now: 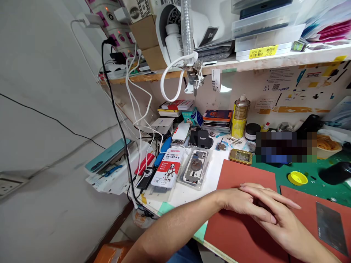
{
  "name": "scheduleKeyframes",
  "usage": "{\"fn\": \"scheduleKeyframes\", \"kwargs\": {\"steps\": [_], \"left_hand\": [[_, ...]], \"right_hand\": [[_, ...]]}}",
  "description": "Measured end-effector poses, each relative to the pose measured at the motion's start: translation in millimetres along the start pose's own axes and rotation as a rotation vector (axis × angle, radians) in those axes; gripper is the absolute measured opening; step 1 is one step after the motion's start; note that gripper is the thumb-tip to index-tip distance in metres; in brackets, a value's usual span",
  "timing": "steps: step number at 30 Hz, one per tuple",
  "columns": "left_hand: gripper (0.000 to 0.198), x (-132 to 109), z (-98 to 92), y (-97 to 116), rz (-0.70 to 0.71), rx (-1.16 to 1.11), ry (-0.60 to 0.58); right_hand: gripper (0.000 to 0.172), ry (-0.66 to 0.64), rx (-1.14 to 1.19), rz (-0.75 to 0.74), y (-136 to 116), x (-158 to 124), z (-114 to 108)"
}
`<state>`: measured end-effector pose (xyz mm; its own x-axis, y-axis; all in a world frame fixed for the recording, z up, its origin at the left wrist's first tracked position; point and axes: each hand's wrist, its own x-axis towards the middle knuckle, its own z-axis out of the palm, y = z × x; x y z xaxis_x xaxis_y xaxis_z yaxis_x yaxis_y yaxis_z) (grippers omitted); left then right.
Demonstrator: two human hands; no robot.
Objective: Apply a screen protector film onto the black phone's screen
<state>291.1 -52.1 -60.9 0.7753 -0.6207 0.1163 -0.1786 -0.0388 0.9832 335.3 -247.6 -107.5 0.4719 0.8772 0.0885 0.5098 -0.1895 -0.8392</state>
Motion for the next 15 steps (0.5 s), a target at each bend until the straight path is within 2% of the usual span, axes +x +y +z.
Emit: {"fn": "scheduleKeyframes", "kwargs": {"steps": [15], "left_hand": [[0.059, 0.9, -1.1, -1.4, 0.014, 0.022, -0.02]], "right_hand": [[0.055, -0.004, -0.013, -0.007, -4.9, 0.8, -1.5]]}}
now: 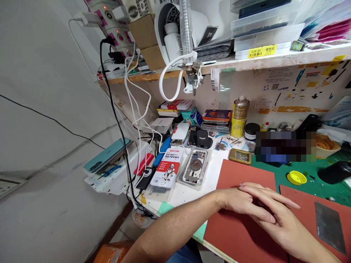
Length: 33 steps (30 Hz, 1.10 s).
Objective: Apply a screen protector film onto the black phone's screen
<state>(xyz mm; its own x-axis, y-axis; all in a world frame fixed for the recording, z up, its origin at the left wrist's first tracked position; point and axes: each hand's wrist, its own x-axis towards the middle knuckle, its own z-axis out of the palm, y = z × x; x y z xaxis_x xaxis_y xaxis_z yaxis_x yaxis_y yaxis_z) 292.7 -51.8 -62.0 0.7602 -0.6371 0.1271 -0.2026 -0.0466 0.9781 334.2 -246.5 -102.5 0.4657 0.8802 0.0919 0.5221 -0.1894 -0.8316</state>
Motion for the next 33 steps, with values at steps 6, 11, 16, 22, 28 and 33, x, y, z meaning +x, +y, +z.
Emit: {"fn": "scheduleKeyframes", "kwargs": {"steps": [6, 11, 16, 22, 28, 33], "left_hand": [[0.059, 1.0, 0.1, -1.0, -0.003, -0.007, 0.004], [0.06, 0.8, -0.3, -1.2, -0.017, -0.008, -0.003], [0.06, 0.5, 0.1, -0.6, -0.029, -0.028, 0.001], [0.062, 0.8, 0.7, 1.6, -0.026, -0.029, 0.007], [0.068, 0.3, 1.3, 4.9, -0.114, -0.046, 0.023], [0.068, 0.6, 1.1, 3.2, -0.078, -0.03, 0.014]], "right_hand": [[0.056, -0.002, 0.007, 0.0, -0.5, -0.6, 0.1], [0.055, -0.007, 0.014, 0.002, -0.1, -0.7, -0.6], [0.055, -0.002, 0.008, 0.004, -1.1, -0.5, -0.7], [0.052, 0.008, 0.023, 0.001, -5.5, 1.2, -1.8], [0.05, 0.019, 0.045, -0.005, -7.1, 1.9, -2.4], [0.051, 0.003, 0.053, 0.003, -5.5, 1.2, -1.5]]}}
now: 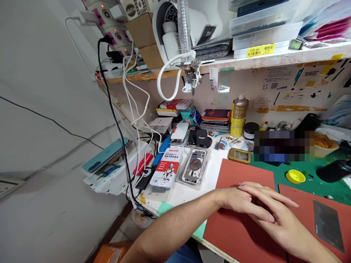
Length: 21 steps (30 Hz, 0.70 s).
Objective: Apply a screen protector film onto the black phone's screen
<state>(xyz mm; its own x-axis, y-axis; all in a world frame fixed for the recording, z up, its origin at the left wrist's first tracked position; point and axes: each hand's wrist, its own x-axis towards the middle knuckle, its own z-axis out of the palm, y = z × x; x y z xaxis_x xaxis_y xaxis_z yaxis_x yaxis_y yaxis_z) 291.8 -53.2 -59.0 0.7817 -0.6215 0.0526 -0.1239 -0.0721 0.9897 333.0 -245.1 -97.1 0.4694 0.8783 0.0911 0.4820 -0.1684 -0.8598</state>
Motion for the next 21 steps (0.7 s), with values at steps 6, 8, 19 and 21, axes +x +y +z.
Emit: {"fn": "scheduleKeyframes", "kwargs": {"steps": [6, 8, 19, 21], "left_hand": [[0.066, 0.8, 1.2, 0.3, 0.0, 0.001, 0.016], [0.066, 0.5, 1.3, 0.4, -0.005, -0.005, 0.019], [0.07, 1.8, 1.2, 1.6, -0.029, -0.013, 0.014], [0.07, 1.5, 1.0, 1.3, -0.013, -0.006, 0.012]], "right_hand": [[0.052, -0.007, -0.001, -0.006, 1.6, -1.1, 0.9], [0.052, -0.004, -0.001, -0.007, 1.3, -1.2, 0.6], [0.051, -0.003, -0.007, -0.012, -0.5, -0.1, -0.2], [0.051, -0.004, -0.003, -0.012, -0.6, -0.1, -0.3]]}}
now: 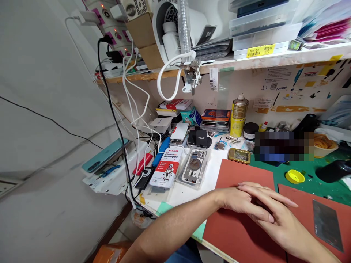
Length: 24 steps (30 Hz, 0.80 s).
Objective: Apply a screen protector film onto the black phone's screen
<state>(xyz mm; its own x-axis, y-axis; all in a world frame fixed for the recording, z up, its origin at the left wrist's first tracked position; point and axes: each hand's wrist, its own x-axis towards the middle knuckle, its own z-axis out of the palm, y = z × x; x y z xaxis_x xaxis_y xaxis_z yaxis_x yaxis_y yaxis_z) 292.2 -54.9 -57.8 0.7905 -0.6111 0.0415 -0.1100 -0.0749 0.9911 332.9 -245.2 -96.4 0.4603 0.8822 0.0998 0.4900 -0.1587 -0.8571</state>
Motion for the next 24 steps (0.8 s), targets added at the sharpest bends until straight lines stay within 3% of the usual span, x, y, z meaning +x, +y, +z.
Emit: {"fn": "scheduleKeyframes", "kwargs": {"steps": [18, 24], "left_hand": [[0.066, -0.7, -2.7, -3.1, 0.017, 0.006, -0.029], [0.063, -1.2, -2.4, -3.2, 0.085, 0.024, -0.034]], "right_hand": [[0.051, -0.007, 0.002, 0.004, 1.6, -0.1, 0.1], [0.053, -0.018, 0.006, 0.011, 1.0, 0.0, -0.4]]}}
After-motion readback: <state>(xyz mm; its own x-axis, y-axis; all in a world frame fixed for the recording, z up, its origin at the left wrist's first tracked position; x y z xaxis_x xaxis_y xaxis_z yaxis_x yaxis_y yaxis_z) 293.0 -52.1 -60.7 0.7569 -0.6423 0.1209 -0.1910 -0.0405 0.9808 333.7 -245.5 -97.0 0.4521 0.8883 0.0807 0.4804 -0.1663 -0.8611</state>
